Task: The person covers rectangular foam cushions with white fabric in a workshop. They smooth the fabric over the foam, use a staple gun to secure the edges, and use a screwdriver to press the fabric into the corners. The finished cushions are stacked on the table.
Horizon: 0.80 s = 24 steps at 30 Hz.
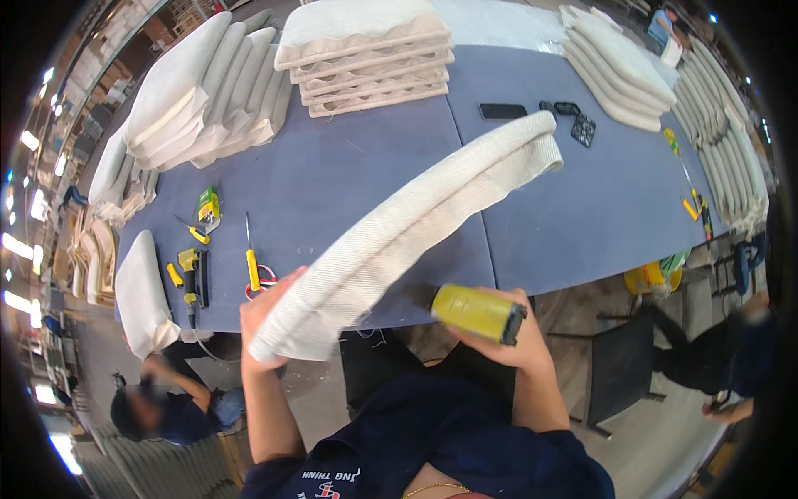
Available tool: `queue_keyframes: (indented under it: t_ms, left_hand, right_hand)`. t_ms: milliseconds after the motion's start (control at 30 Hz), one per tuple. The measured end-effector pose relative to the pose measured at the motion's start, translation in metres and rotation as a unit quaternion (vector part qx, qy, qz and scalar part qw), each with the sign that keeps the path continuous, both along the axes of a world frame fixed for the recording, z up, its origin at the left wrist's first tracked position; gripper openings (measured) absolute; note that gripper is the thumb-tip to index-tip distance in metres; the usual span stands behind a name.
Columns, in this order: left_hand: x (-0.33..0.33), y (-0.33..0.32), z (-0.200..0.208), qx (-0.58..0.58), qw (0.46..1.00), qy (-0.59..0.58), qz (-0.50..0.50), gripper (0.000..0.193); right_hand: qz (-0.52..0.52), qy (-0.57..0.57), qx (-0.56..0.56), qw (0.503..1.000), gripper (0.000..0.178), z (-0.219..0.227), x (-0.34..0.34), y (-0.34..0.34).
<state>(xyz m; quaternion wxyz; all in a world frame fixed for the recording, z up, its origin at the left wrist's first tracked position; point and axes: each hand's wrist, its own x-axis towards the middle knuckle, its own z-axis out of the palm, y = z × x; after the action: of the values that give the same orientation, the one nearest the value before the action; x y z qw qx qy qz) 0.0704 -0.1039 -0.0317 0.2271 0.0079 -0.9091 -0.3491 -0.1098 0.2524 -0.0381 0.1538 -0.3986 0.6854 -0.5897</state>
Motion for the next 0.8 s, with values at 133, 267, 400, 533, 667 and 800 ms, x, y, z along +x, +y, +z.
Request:
queue_keyframes:
  t_ms: [133,267,400,533,667,800]
  left_hand:
    - [0.016,-0.048,-0.007,0.174,0.984,-0.003,-0.022,0.056]
    - [0.013,-0.076,-0.060,0.285,0.945,0.122,-0.105,0.042]
    - [0.008,-0.078,-0.071,0.238,0.939,0.192,-0.159,0.036]
    - [0.011,-0.079,-0.076,0.241,0.942,0.193,-0.132,0.034]
    - [0.004,-0.077,-0.070,0.242,0.940,0.206,-0.123,0.035]
    - [0.002,-0.073,-0.076,0.217,0.941,0.227,-0.126,0.035]
  right_hand:
    - [-0.178,-0.106,0.174,0.963,0.040,-0.021,-0.029,0.041]
    - [-0.264,-0.019,0.226,0.937,0.046,-0.118,-0.080,0.106]
    - [-0.333,-0.036,0.289,0.897,0.042,-0.163,-0.116,0.121]
    - [-0.360,-0.152,0.114,0.913,0.040,-0.133,-0.137,0.102]
    - [-0.375,-0.109,-0.078,0.917,0.040,-0.016,-0.119,0.060]
    - [-0.288,0.077,-0.137,0.945,0.043,0.088,-0.075,0.030]
